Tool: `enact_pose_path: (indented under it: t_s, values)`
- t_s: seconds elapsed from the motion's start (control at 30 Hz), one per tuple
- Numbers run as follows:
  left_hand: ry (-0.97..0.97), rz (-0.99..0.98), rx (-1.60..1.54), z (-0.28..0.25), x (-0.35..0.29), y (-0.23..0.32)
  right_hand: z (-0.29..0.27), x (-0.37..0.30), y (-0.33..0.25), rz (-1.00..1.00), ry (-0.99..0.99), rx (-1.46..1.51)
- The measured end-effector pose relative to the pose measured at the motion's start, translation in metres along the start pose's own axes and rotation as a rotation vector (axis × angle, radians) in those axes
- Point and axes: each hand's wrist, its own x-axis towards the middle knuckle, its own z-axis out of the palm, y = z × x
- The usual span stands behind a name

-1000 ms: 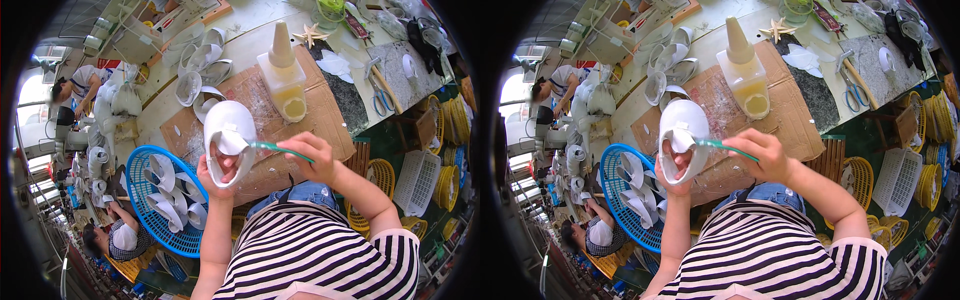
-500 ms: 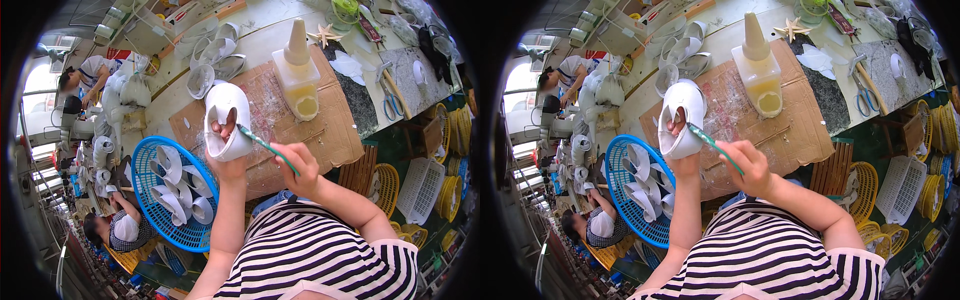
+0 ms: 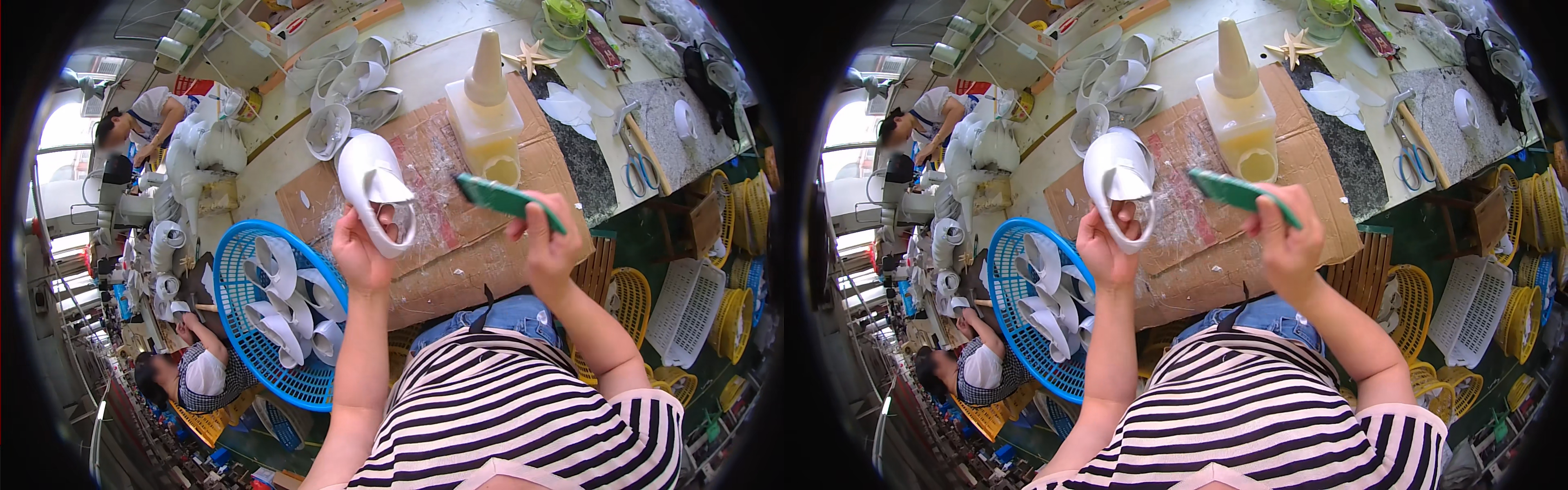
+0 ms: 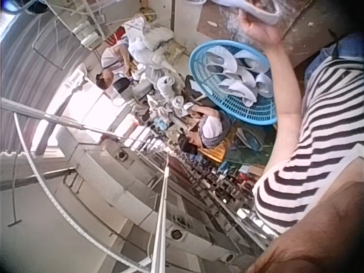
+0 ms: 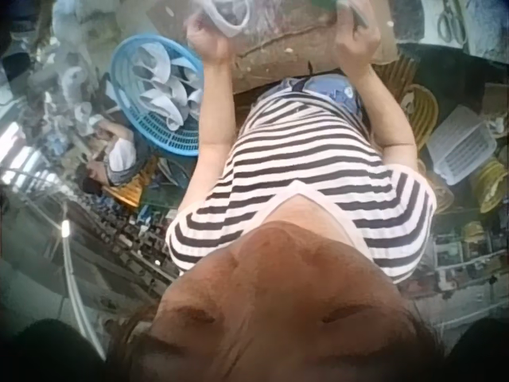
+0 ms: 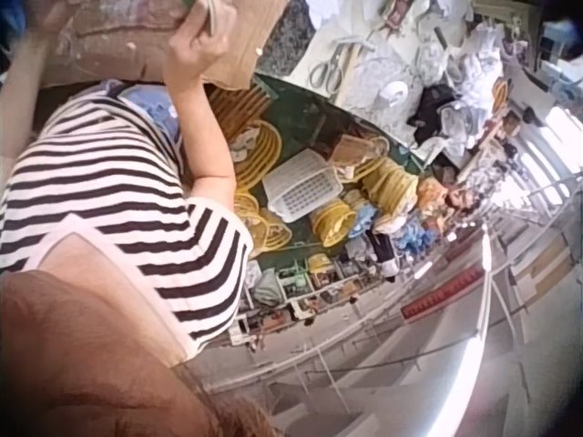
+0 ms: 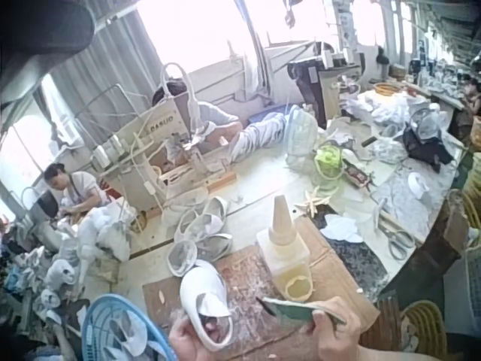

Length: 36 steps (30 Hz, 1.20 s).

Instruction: Applying glue to the interior and edges of white shoe uppers using a green handheld brush.

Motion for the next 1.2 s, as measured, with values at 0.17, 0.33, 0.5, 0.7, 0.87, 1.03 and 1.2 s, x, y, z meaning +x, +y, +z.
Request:
enact_pose_path:
  t_s: [0.17, 0.33, 0.5, 0.7, 0.87, 1.03, 1.2]
  values:
    - [0.068, 0.085, 0.771, -0.009, -0.005, -0.027, -0.041, 0.002, 0.031, 0.192, 0.004, -0.089]
    - [0.098, 0.046, 0.967, -0.062, 0.007, -0.075, -0.052, -0.009, 0.049, 0.257, -0.182, -0.265]
    - [0.137, 0.014, 1.231, -0.085, -0.013, -0.098, -0.042, -0.019, 0.069, 0.155, -0.326, -0.381]
    - [0.206, 0.076, 1.479, -0.081, -0.034, -0.093, -0.021, -0.032, 0.108, -0.241, -0.406, -0.467]
    - [0.173, -0.132, 1.478, -0.092, -0.047, -0.082, -0.017, -0.053, 0.11, -0.091, -0.584, -0.407]
    - [0.232, -0.228, 1.373, -0.103, -0.061, -0.08, -0.019, -0.049, 0.106, 0.005, -0.449, -0.356]
    - [0.184, -0.341, 1.319, -0.092, -0.063, -0.072, -0.019, -0.065, 0.101, -0.054, -0.588, -0.354]
